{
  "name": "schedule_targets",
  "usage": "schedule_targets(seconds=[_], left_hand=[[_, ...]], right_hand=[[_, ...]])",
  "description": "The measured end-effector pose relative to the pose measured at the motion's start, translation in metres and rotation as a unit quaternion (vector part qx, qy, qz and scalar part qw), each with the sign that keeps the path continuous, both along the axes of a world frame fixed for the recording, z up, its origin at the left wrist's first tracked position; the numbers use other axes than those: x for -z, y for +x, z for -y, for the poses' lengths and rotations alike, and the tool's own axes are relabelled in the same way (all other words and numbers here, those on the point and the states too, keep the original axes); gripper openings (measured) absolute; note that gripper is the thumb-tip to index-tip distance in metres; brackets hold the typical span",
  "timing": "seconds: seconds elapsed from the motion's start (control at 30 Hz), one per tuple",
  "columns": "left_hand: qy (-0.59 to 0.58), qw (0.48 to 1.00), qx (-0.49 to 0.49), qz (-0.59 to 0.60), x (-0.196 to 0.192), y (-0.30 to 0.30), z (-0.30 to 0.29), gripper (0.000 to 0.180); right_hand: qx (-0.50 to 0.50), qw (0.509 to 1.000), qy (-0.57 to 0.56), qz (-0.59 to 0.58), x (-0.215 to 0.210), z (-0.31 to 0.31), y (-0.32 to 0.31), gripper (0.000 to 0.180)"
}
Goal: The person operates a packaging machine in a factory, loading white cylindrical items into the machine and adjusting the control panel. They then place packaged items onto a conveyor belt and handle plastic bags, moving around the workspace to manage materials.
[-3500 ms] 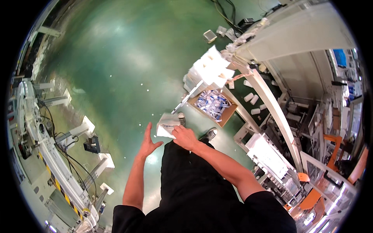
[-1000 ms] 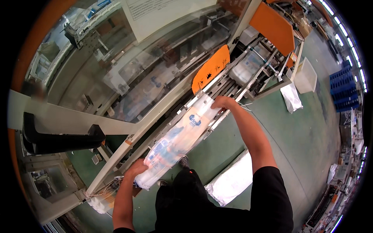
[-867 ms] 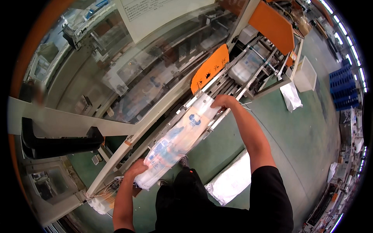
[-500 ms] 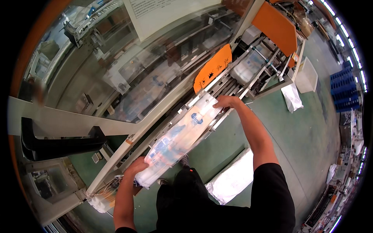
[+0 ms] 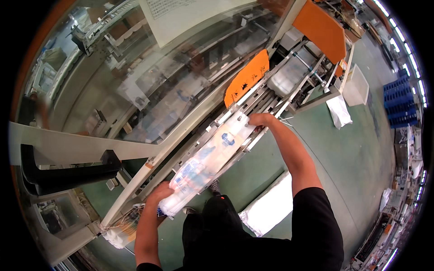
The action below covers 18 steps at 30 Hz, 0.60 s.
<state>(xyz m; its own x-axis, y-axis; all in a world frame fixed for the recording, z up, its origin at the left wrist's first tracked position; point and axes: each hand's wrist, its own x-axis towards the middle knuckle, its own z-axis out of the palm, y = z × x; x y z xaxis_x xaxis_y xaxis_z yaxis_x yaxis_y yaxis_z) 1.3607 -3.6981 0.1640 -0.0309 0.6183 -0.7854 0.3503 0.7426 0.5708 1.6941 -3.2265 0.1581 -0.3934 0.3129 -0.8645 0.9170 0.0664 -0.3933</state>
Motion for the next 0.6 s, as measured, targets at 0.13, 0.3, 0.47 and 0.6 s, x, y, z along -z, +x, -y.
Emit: schedule_targets(seconds=[0.13, 0.3, 0.47, 0.6], left_hand=[[-0.02, 0.998, 0.025, -0.048, -0.009, 0.005, -0.011, 0.043], [-0.021, 0.997, 0.021, -0.076, 0.041, 0.006, 0.002, 0.045], [0.032, 0.992, 0.0, -0.123, 0.122, 0.009, 0.019, 0.044], [-0.067, 0.962, 0.024, -0.264, 0.136, 0.011, 0.049, 0.053]], right_hand=[[-0.065, 0.995, -0.009, 0.072, 0.019, -0.007, -0.007, 0.027], [-0.096, 0.994, 0.001, 0.048, 0.053, -0.014, -0.011, 0.037], [-0.26, 0.95, 0.157, 0.07, 0.094, -0.035, 0.03, 0.036], [-0.011, 0.895, 0.443, 0.052, -0.034, 0.027, -0.015, 0.026]])
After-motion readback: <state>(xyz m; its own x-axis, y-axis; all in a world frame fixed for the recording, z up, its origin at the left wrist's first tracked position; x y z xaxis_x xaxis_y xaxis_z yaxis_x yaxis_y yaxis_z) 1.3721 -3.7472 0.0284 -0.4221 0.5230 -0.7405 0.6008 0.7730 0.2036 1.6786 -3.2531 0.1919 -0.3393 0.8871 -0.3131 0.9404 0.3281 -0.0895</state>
